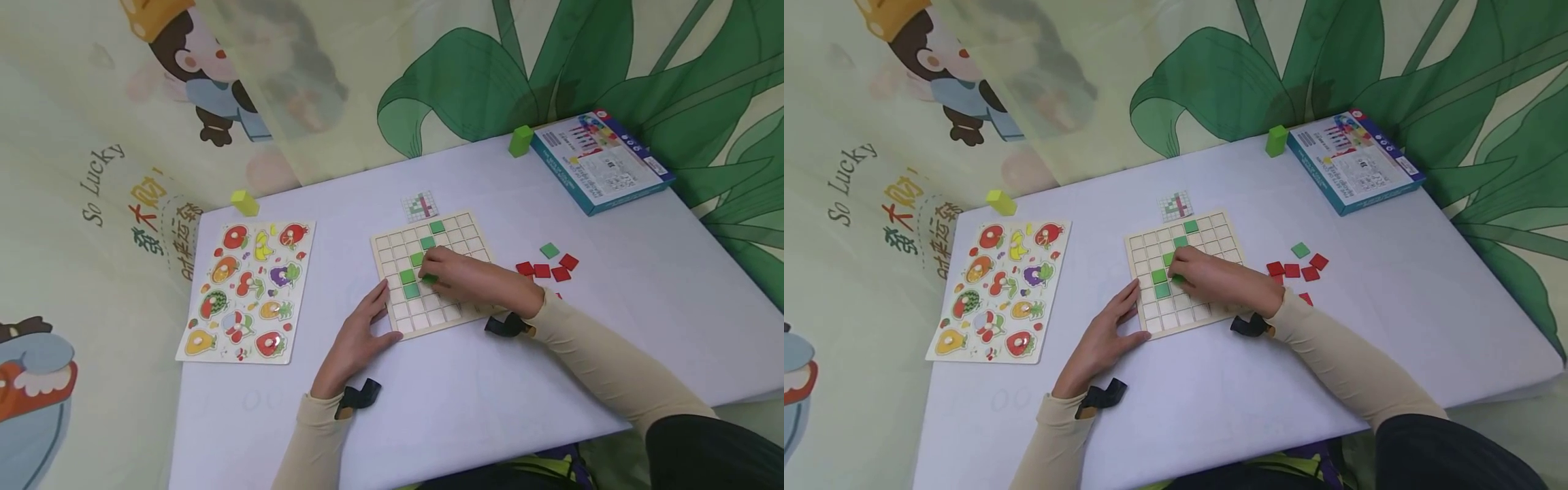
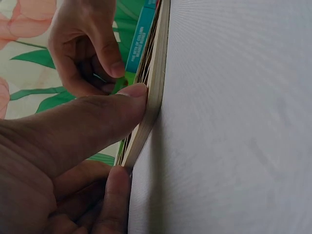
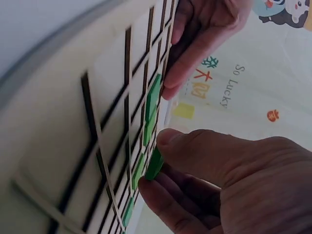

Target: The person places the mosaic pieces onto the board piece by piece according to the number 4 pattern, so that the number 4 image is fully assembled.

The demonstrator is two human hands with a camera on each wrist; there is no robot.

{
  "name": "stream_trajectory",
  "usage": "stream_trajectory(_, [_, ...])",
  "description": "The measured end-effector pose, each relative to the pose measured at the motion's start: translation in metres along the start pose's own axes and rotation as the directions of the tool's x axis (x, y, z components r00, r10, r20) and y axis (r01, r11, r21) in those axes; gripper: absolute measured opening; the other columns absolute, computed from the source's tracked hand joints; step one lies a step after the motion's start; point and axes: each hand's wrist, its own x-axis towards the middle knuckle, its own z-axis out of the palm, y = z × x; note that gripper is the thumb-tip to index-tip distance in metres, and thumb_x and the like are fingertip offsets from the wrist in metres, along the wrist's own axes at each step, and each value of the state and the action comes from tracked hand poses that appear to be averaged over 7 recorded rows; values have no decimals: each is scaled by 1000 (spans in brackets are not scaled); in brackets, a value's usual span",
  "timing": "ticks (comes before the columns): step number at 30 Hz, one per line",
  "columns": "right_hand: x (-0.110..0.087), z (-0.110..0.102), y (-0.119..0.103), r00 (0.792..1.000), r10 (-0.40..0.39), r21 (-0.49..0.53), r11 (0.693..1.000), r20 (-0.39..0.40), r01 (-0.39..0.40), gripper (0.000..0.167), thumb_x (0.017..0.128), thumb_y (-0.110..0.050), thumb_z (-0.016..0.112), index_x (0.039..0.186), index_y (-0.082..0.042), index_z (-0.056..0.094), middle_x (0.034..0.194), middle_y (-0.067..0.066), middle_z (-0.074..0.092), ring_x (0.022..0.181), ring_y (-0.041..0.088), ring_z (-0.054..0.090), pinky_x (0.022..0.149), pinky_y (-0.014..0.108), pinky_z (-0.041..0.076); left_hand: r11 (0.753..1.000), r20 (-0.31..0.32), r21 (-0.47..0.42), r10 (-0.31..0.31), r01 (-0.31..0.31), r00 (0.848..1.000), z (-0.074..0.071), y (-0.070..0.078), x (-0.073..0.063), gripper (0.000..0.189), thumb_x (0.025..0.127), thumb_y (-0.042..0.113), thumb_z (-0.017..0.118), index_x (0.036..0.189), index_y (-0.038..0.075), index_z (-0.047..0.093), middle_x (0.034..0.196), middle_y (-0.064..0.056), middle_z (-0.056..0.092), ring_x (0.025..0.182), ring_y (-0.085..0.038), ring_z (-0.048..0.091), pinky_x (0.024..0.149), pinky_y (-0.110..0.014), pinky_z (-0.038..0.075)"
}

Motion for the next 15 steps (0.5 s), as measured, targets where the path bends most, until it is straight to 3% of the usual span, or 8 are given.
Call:
stream_trajectory(9, [2, 9, -8, 998, 60, -44, 997, 9, -60, 30, 101, -19, 75, 129, -8, 71, 121, 6, 61, 109, 20, 56, 95, 31, 57, 1000, 1, 8, 6, -6, 1000, -1, 0, 2, 98, 89, 7, 85, 169, 20, 31, 179, 6, 23, 151, -24, 53, 121, -40, 48])
stream_trajectory(15, [4, 13, -12, 1000, 24, -132, 991, -14, -25, 24, 101, -23, 75, 120, -9, 70, 109, 4, 59, 100, 18, 54, 87, 29, 54, 1000, 1, 2, -2, 2, 1000, -2, 0, 1, 97, 89, 8, 85, 169, 20, 31, 179, 6, 23, 152, -24, 52, 122, -40, 47])
